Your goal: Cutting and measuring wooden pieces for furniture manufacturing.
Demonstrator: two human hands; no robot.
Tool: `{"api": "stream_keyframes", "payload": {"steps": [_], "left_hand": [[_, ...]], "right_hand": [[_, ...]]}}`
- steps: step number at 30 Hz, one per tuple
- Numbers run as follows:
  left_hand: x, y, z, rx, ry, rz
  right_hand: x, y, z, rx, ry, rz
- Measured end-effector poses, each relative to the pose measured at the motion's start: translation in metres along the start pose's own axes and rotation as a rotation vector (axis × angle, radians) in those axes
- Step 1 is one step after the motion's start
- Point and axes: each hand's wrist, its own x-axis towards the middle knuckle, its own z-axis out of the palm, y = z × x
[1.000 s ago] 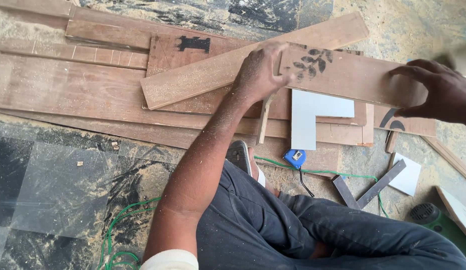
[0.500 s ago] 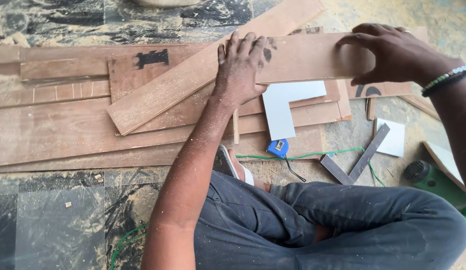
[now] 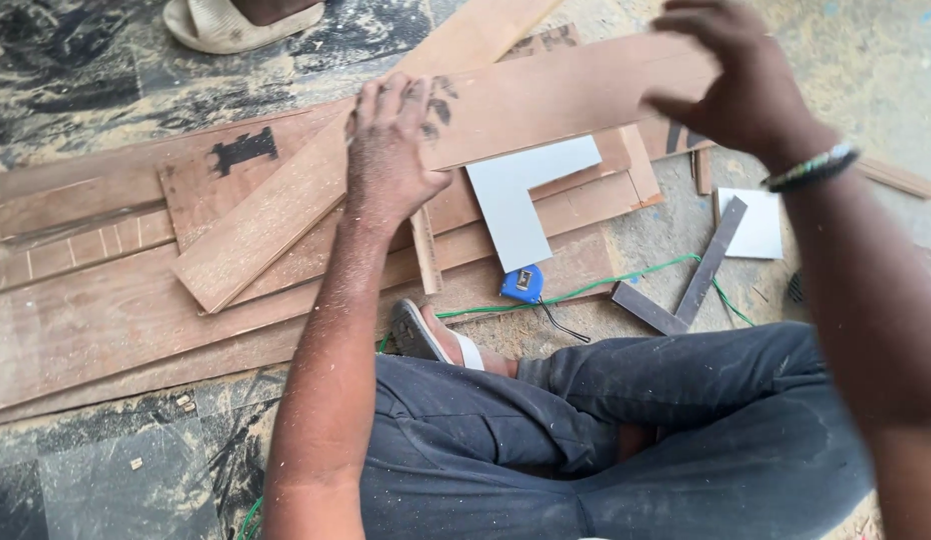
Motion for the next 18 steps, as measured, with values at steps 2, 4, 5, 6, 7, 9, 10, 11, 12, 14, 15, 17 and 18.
{"api": "stream_keyframes", "payload": {"steps": [2,4,5,6,7,9,10,11,12,14,15,17,18], "left_hand": [[0.000,-0.001,-0.003,0.002,-0.024,-0.025],[-0.001,-0.002,-0.007,0.086,0.029,-0.001],[-0.002,0.000,-0.009,0.087,0.028,0.003],[-0.002,0.002,-0.011,0.057,0.036,-0.001],[-0.003,0.004,-0.013,0.026,0.045,-0.005],[-0.003,0.010,-0.016,-0.008,0.076,0.010],[-0.003,0.013,-0.017,-0.044,0.110,0.017],[-0.003,0.016,-0.017,-0.046,0.106,0.027],[-0.002,0.017,-0.018,-0.076,0.112,0.017],[-0.002,0.019,-0.020,-0.103,0.122,0.012],[-0.001,0.019,-0.021,-0.103,0.140,0.013],[-0.003,0.019,-0.020,-0.103,0.147,0.015],[-0.003,0.019,-0.020,-0.101,0.153,0.026]], "right_hand": [[-0.029,0.006,0.026,0.138,0.198,-0.020],[-0.066,0.021,0.081,0.699,0.879,0.519],[-0.079,0.006,0.107,0.697,0.882,0.521],[-0.093,-0.010,0.133,0.906,0.843,0.696],[-0.106,-0.026,0.159,1.118,0.790,0.866],[-0.103,-0.057,0.208,0.971,0.457,0.952],[-0.102,-0.072,0.231,0.814,0.120,1.005],[-0.095,-0.089,0.229,0.813,0.127,1.014],[-0.084,-0.106,0.226,0.740,-0.010,0.999],[-0.068,-0.129,0.222,0.665,-0.139,0.980],[-0.063,-0.135,0.222,0.585,-0.118,0.929],[-0.059,-0.143,0.224,0.509,-0.102,0.887],[-0.056,-0.143,0.225,0.567,-0.132,0.926]]}}
